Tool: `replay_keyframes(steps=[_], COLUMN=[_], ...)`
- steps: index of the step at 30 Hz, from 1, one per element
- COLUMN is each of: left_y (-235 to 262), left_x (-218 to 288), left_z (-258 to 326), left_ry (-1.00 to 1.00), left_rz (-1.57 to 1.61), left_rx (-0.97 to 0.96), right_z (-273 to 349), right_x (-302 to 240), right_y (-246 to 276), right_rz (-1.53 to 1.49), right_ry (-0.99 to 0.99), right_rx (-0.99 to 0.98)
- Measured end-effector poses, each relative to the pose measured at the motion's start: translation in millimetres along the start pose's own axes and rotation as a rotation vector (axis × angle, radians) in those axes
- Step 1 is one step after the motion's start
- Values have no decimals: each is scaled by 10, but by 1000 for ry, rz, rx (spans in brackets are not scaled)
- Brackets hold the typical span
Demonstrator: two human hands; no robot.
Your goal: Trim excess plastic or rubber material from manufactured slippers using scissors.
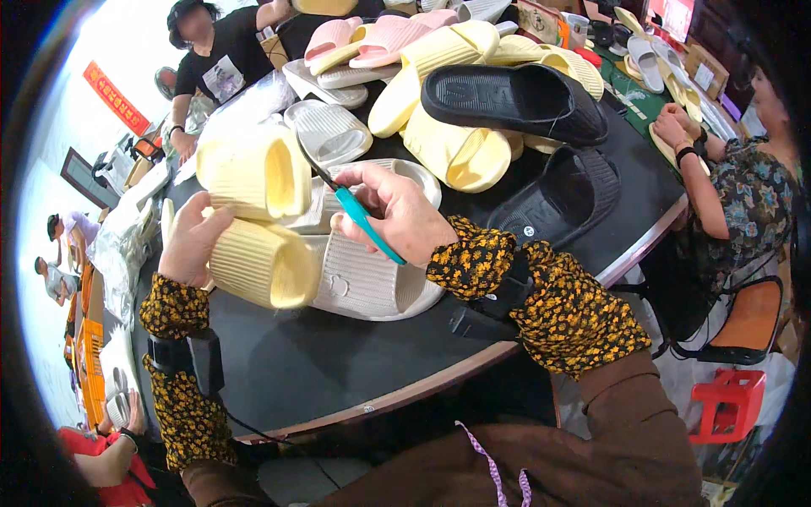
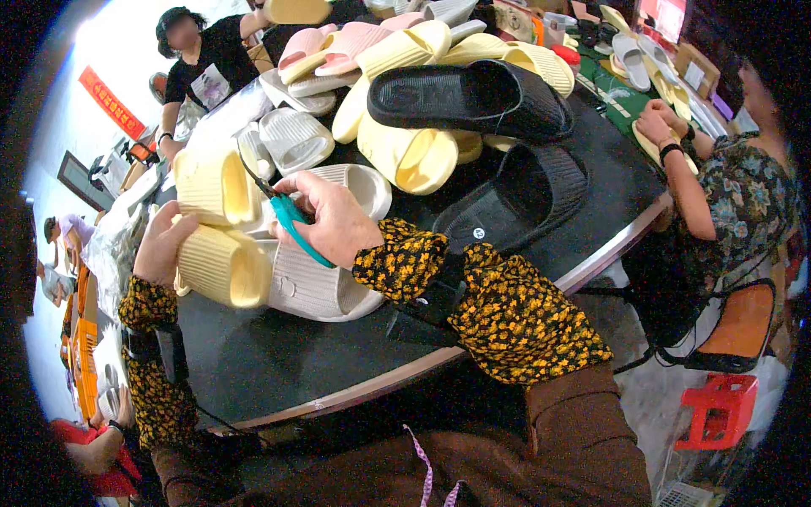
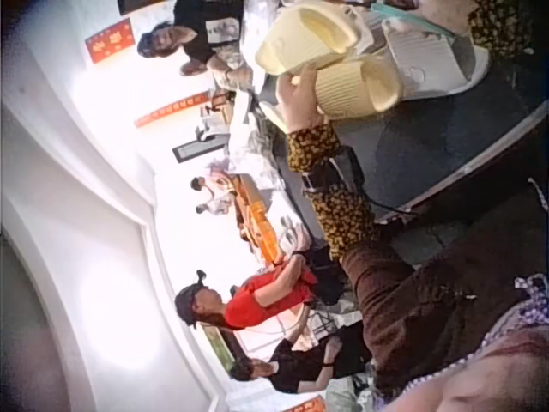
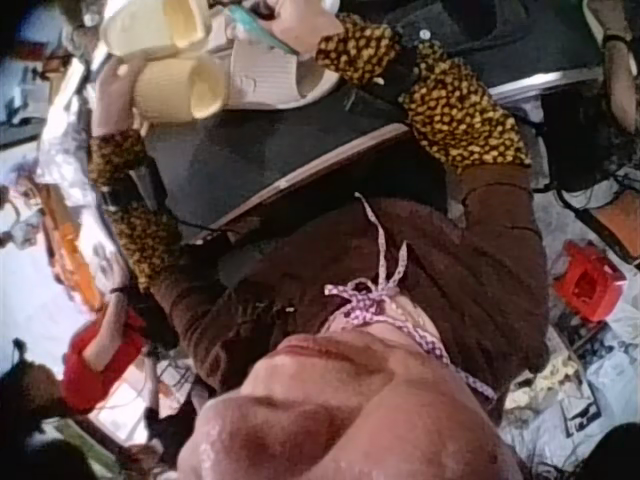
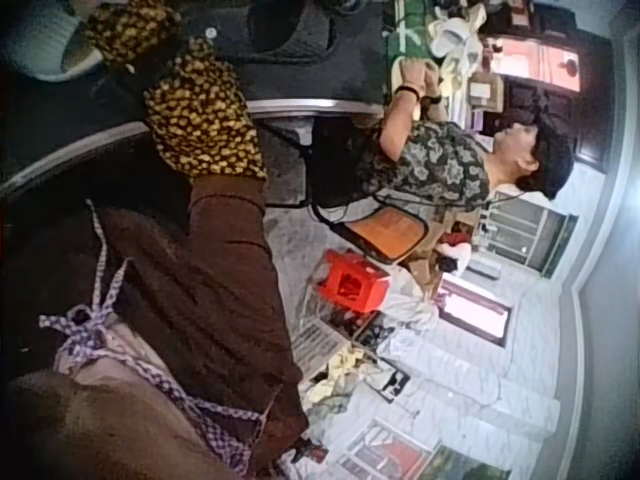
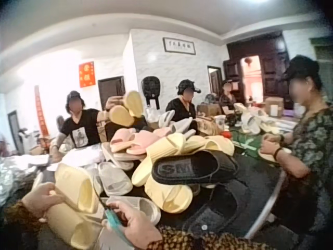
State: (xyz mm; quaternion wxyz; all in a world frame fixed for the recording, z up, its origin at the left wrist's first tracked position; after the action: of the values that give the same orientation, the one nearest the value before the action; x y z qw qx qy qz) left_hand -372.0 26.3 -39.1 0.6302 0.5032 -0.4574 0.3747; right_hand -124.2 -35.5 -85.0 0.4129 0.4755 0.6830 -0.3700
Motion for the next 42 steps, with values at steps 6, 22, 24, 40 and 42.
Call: replay_keyframes(steps=[6, 22, 24, 40, 42], left_y=[-30, -362, -407, -374, -440], left_x=[75, 346, 324, 216, 224], left_z=[157, 494, 488, 194, 106], left_ry=[-19, -40, -22, -191, -254], left_rz=[84, 121, 195, 429, 515], left_rx=[-16, -54, -110, 1, 10], right_z=[-27, -8, -13, -51, -64], right_x=[73, -16, -69, -43, 1], right_y=[22, 82, 104, 237, 211], right_rz=[63, 103, 118, 180, 164], right_ry=[102, 134, 124, 136, 141], right_rx=[-9, 54, 71, 301, 213])
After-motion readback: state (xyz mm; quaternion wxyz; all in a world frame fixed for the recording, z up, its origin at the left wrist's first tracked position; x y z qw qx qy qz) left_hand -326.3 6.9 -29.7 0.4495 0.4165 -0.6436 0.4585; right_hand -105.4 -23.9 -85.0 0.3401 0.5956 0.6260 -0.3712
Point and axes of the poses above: each hand's wrist, its own z-axis away from the middle knuckle, its own y-axis out of the back of the hand, x = y × z, the point moved 5 cm from there along -z, towards the middle knuckle, and after that the axes turned 4 degrees about y, right-handed, at the moved point
